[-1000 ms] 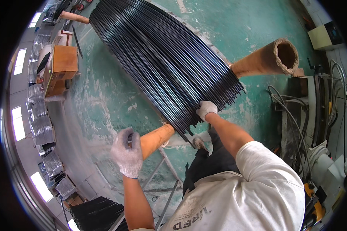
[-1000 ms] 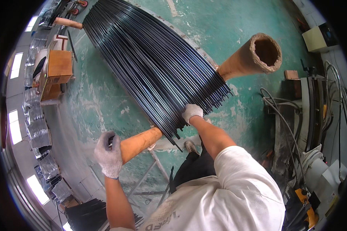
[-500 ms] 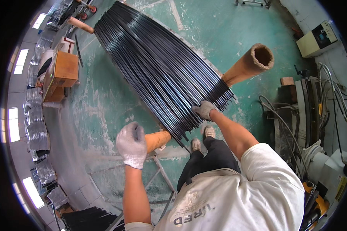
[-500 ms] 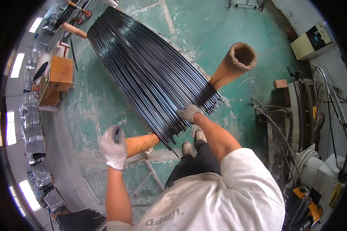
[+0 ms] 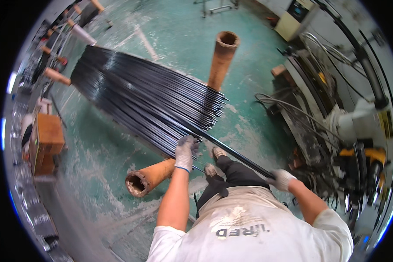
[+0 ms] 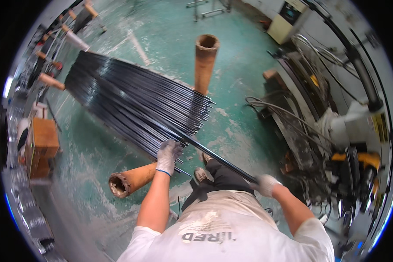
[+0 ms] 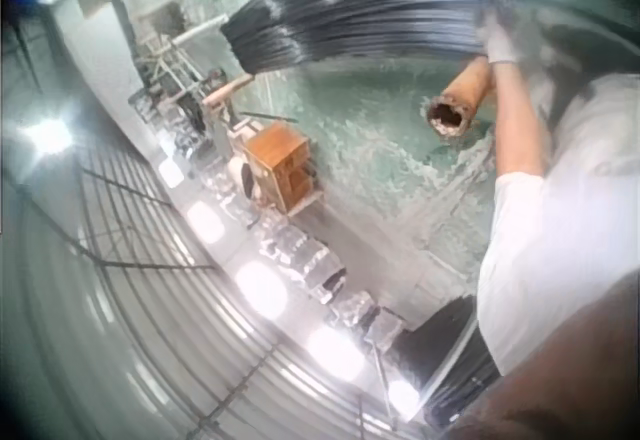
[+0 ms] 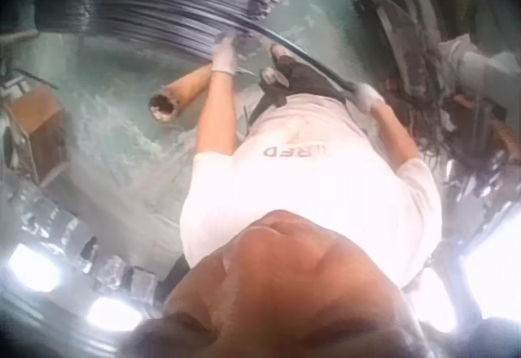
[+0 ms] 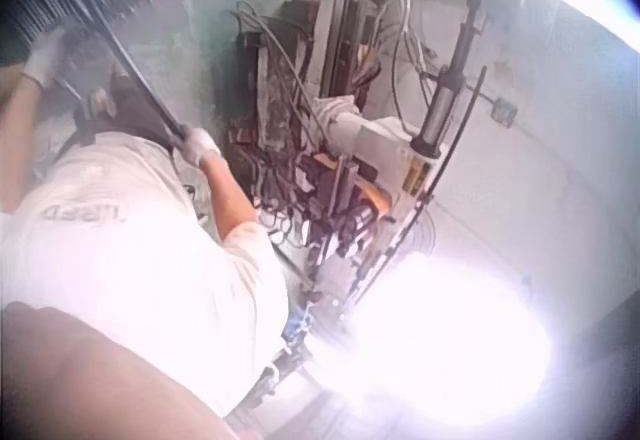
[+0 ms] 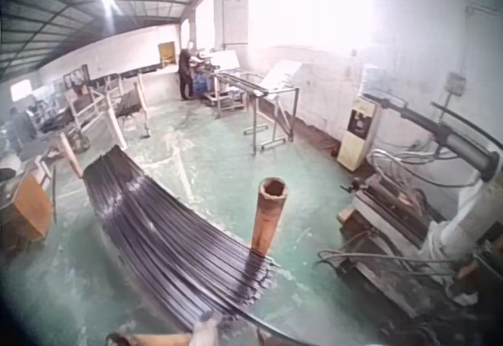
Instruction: The person repeatedly feeds bundles of long black metal rods into a bending machine, bends them, and stacks the finished pieces on a nearby rack. The worker wears gloves and handles the rods by hand, moving between the machine and the rack throughout the clip.
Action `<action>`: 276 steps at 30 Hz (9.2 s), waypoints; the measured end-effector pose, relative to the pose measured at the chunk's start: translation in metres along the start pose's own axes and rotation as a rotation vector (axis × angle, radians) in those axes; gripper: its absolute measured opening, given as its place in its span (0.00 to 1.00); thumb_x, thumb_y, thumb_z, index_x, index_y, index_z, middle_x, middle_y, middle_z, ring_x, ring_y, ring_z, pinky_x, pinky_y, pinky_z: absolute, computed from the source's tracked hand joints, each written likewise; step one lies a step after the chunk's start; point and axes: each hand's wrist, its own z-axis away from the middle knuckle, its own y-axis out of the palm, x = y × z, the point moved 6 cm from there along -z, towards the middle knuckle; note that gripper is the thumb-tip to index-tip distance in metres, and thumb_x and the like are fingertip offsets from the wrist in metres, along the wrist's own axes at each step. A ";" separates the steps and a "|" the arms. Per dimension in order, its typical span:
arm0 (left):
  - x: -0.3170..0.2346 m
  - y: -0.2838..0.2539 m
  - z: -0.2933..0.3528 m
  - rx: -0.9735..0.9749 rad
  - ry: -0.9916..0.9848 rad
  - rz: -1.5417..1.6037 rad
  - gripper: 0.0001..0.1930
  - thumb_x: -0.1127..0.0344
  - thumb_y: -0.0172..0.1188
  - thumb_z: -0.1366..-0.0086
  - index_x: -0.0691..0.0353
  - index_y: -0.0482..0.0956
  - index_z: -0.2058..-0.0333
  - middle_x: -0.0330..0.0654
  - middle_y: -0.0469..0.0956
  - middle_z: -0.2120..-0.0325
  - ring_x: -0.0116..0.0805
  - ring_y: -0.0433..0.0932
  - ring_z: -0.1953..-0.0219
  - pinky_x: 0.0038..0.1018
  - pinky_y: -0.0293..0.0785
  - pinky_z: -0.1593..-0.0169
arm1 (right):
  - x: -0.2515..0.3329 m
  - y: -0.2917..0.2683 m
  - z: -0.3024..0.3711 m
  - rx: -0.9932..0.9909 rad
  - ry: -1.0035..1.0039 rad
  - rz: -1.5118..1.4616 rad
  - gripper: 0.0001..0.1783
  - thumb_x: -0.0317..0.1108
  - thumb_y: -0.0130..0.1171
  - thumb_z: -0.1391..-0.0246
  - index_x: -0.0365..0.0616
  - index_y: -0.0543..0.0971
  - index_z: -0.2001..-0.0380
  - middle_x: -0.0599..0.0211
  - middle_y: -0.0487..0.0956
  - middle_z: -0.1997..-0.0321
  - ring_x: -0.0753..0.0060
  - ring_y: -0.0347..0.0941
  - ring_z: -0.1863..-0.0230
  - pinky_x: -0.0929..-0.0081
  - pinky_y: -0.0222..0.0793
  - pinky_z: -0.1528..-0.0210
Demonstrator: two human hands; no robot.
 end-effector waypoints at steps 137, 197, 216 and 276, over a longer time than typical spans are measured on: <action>-0.054 0.874 -0.076 0.681 -0.119 0.332 0.18 0.64 0.57 0.19 0.75 0.82 0.43 0.57 0.86 0.44 0.57 0.83 0.37 0.51 0.80 0.28 | -0.510 0.237 0.121 -1.417 1.098 -2.184 0.14 0.40 0.71 0.30 0.42 0.86 0.50 0.67 0.87 0.64 0.70 0.80 0.71 0.68 0.71 0.72; -0.120 0.861 -0.112 0.617 0.152 0.032 0.19 0.67 0.60 0.18 0.57 0.78 0.33 0.47 0.86 0.48 0.49 0.87 0.48 0.54 0.89 0.46 | -0.485 0.167 0.077 -1.289 0.970 -1.936 0.19 0.44 0.70 0.34 0.43 0.87 0.47 0.66 0.89 0.62 0.69 0.82 0.69 0.67 0.76 0.68; -0.124 0.836 -0.117 1.267 -0.121 -0.050 0.28 0.49 0.53 0.14 0.53 0.73 0.23 0.51 0.78 0.29 0.58 0.73 0.26 0.59 0.65 0.22 | -0.480 0.151 0.117 -0.907 1.145 -1.398 0.27 0.57 0.64 0.35 0.41 0.93 0.61 0.51 0.92 0.56 0.46 0.88 0.55 0.55 0.80 0.47; 0.104 0.923 0.207 0.959 0.586 -0.310 0.19 0.61 0.64 0.24 0.65 0.86 0.41 0.47 0.86 0.42 0.41 0.86 0.44 0.41 0.80 0.35 | -0.719 0.025 0.408 -2.454 0.303 -2.014 0.35 0.54 0.64 0.27 0.34 0.81 0.32 0.55 0.85 0.34 0.60 0.80 0.35 0.63 0.71 0.31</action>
